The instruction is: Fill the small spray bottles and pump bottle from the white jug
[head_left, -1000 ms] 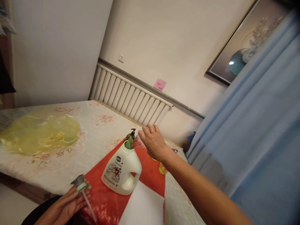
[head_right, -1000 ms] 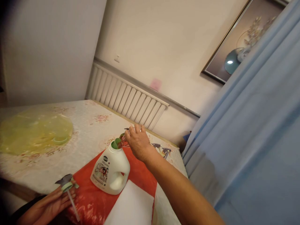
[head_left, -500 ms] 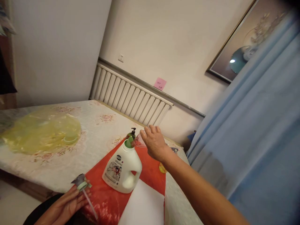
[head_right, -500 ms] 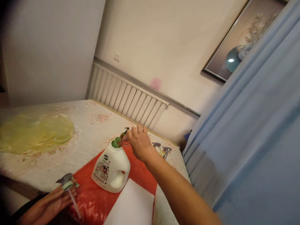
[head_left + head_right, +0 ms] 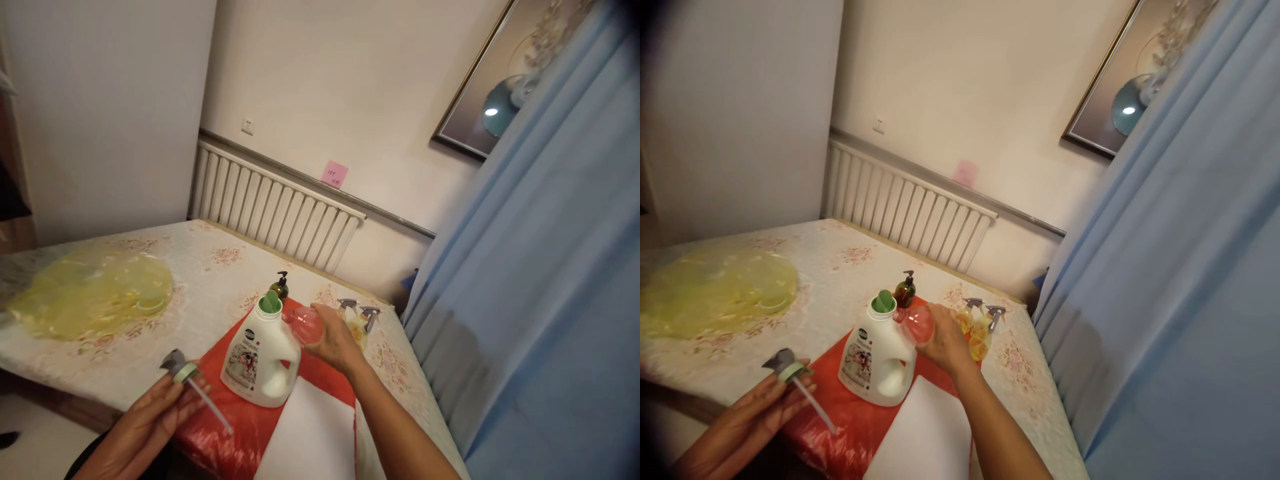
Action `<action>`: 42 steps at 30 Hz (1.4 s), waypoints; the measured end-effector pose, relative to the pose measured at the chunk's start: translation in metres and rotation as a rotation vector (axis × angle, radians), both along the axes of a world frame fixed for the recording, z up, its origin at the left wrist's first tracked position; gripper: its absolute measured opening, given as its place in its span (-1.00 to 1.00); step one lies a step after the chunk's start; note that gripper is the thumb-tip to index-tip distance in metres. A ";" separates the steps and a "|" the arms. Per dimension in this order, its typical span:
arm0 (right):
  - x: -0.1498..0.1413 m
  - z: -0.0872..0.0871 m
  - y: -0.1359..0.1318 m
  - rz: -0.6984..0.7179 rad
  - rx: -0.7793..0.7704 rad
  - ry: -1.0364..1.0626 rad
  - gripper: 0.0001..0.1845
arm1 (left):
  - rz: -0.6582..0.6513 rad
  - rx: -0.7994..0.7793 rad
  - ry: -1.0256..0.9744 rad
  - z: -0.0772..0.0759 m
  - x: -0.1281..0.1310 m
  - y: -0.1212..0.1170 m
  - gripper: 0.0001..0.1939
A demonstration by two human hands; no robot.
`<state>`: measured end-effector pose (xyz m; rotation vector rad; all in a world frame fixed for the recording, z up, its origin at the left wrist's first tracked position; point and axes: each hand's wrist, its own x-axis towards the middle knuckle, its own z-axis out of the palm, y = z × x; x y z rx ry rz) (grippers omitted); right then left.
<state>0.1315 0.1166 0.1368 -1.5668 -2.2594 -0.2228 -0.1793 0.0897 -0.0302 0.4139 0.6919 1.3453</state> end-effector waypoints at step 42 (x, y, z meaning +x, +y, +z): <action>-0.005 -0.107 -0.092 -0.089 -0.274 0.876 -0.13 | -0.385 0.473 0.595 0.097 0.129 -0.015 -0.58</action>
